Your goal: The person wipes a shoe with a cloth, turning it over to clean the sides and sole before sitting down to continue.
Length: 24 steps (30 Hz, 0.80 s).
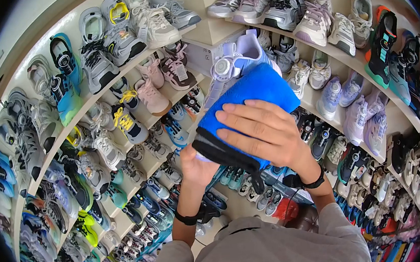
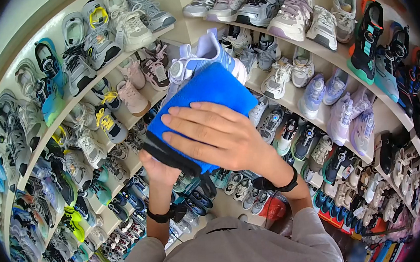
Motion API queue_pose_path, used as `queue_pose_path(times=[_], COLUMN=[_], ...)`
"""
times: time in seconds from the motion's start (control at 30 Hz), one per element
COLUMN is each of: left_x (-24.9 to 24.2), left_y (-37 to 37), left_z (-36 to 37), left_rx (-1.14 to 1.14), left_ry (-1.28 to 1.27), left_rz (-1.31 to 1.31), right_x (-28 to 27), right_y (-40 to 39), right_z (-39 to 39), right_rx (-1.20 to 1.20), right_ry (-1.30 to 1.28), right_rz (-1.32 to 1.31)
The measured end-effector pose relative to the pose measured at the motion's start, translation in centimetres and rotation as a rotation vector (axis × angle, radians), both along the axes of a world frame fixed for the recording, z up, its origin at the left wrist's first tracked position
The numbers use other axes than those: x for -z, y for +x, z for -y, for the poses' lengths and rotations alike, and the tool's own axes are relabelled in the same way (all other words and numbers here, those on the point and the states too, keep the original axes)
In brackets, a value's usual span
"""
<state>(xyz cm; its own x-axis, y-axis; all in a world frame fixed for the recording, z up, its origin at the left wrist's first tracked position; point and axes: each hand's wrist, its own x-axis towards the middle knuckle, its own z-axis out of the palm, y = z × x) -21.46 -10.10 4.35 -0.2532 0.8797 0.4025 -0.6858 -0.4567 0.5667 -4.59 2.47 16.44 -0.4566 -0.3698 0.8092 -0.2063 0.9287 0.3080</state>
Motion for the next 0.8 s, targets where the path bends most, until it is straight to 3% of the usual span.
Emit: queue_pose_path(times=[0.07, 0.2, 0.33, 0.5, 0.53, 0.8], left_x=[0.6, 2.2, 4.3, 2.0, 1.1, -1.1], left_y=[0.2, -0.8, -1.5, -0.8, -0.7, 0.7], left_z=[-0.2, -0.6, -0.8, -1.0, -0.9, -1.3], left_rx=[0.063, -0.062, 0.083, -0.005, 0.146, 0.064], left_ry=[0.104, -0.127, -0.089, -0.069, 0.066, 0.059], left_rz=[0.109, 0.12, 0.26, 0.178, 0.218, 0.131], right_x=[0.1, 0.7, 1.2, 1.0, 1.0, 0.4], right_y=[0.0, -0.1, -0.1, -0.2, -0.3, 0.0], right_z=[0.4, 0.8, 0.8, 0.0, -0.3, -2.4], right_rx=[-0.036, -0.148, -0.188, -0.132, -0.123, -0.023], right_ry=[0.01, 0.028, 0.019, 0.028, 0.028, -0.085], right_rz=[0.027, 0.078, 0.084, 0.045, 0.041, 0.011])
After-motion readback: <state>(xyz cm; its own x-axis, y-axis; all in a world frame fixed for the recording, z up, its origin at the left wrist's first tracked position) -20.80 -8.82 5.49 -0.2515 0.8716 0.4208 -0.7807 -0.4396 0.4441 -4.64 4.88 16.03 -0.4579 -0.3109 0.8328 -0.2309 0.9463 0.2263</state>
